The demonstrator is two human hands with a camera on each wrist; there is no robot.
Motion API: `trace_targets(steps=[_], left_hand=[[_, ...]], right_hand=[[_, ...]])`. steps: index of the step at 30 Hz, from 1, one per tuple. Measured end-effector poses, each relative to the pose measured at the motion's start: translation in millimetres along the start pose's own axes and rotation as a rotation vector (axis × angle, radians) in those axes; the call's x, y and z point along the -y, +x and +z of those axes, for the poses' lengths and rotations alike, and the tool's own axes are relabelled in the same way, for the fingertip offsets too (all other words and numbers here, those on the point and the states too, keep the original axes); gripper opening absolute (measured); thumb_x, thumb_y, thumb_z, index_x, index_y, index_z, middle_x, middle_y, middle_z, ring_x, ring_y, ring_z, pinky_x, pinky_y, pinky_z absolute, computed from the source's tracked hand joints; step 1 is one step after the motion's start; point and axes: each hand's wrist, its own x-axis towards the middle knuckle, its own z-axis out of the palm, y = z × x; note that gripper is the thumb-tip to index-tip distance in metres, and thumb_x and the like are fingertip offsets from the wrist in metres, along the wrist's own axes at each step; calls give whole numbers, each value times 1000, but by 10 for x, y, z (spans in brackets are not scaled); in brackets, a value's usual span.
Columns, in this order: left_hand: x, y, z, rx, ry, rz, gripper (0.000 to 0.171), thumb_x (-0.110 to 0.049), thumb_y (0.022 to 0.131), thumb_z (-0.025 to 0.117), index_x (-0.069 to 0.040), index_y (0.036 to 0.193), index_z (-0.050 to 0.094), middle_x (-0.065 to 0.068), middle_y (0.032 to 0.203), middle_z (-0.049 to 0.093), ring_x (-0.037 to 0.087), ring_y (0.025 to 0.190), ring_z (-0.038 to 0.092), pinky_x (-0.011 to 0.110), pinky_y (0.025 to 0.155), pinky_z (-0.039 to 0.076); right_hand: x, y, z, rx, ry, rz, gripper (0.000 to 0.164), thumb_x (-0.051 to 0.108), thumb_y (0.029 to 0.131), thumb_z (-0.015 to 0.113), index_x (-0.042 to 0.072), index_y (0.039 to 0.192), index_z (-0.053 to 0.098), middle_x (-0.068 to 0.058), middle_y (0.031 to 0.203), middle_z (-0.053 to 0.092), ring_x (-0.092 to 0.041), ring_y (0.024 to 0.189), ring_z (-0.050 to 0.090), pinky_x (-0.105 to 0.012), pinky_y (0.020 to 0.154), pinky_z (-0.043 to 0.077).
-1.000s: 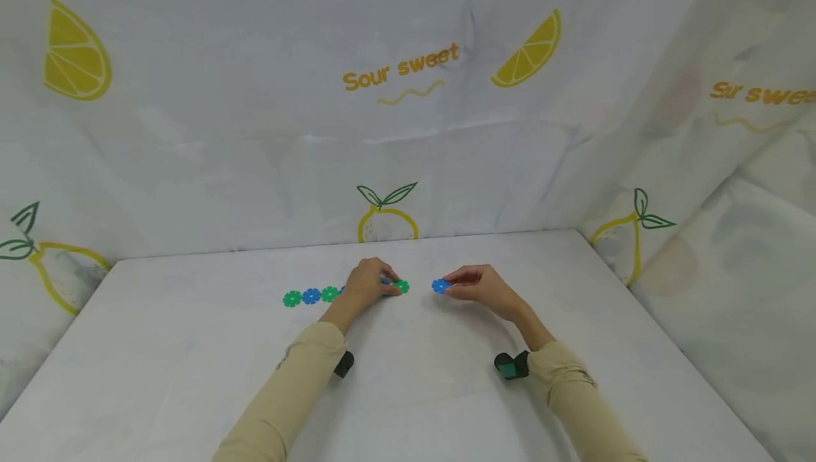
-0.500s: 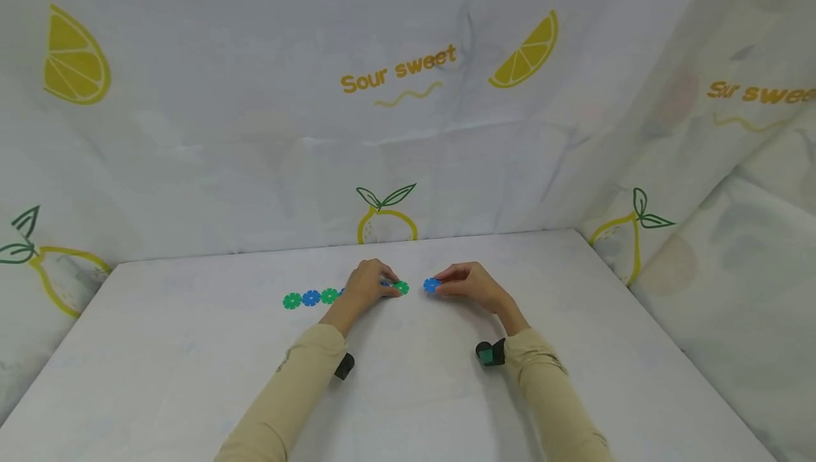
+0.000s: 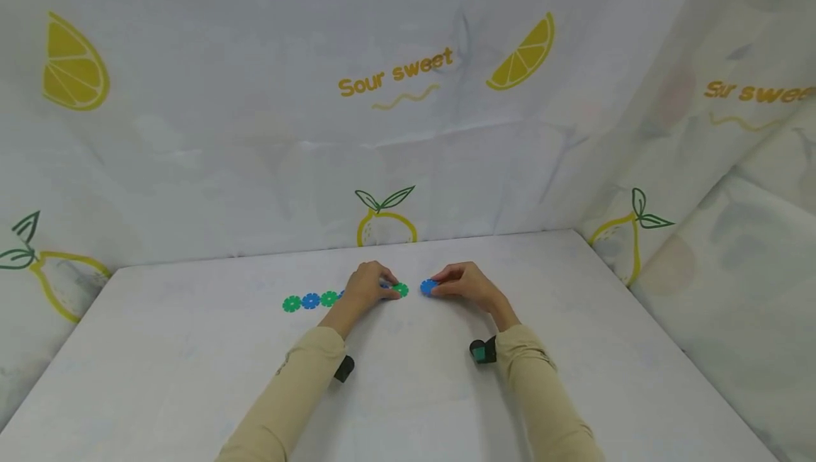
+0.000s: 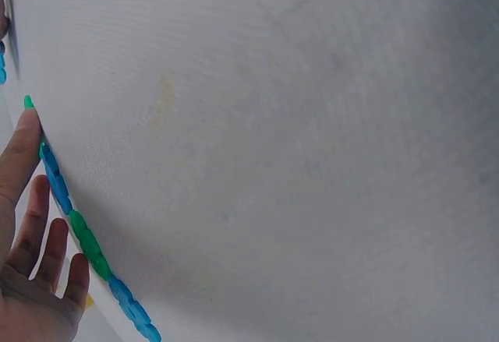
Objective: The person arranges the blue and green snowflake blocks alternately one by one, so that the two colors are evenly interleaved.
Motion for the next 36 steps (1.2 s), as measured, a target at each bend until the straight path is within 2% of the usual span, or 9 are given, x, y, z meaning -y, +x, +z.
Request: trace_targets(steps=[9,21,29,36], left_hand=[[23,6,8,1,-3,11,21,-19,75,83,-9,92,76,7,106,67,28,112,57,42,100,43],[25,15,7,-3,5,26,22,-20,75,82,-10,93,76,7,108,69,28,111,59,41,98,45],[27,13,2,-10,12,33,21,-20,74,83,-10,92,77,5,106,69,28,110,59,41,98,45],[-4,0,-9,-4,50,36,21,-20,75,82,-10,92,76,6,105,67,26,110,58,41,98,44]], right_hand=[[64,48,74,-9,-51,23,25,4,84,72,-10,105,67,-21,106,67,-18,93,64,-25,82,53],[144,133,159,-40,-265,56,20,7,80,77,-1,98,73,-8,94,71,-13,80,61,-27,79,50],[156,179,175,-35,-310,47,20,6,79,78,-2,97,73,-9,94,72,-12,80,62,-26,76,51],[204,221,217,-40,-379,57,19,6,79,78,0,96,74,-6,89,70,-12,76,59,-22,67,48]])
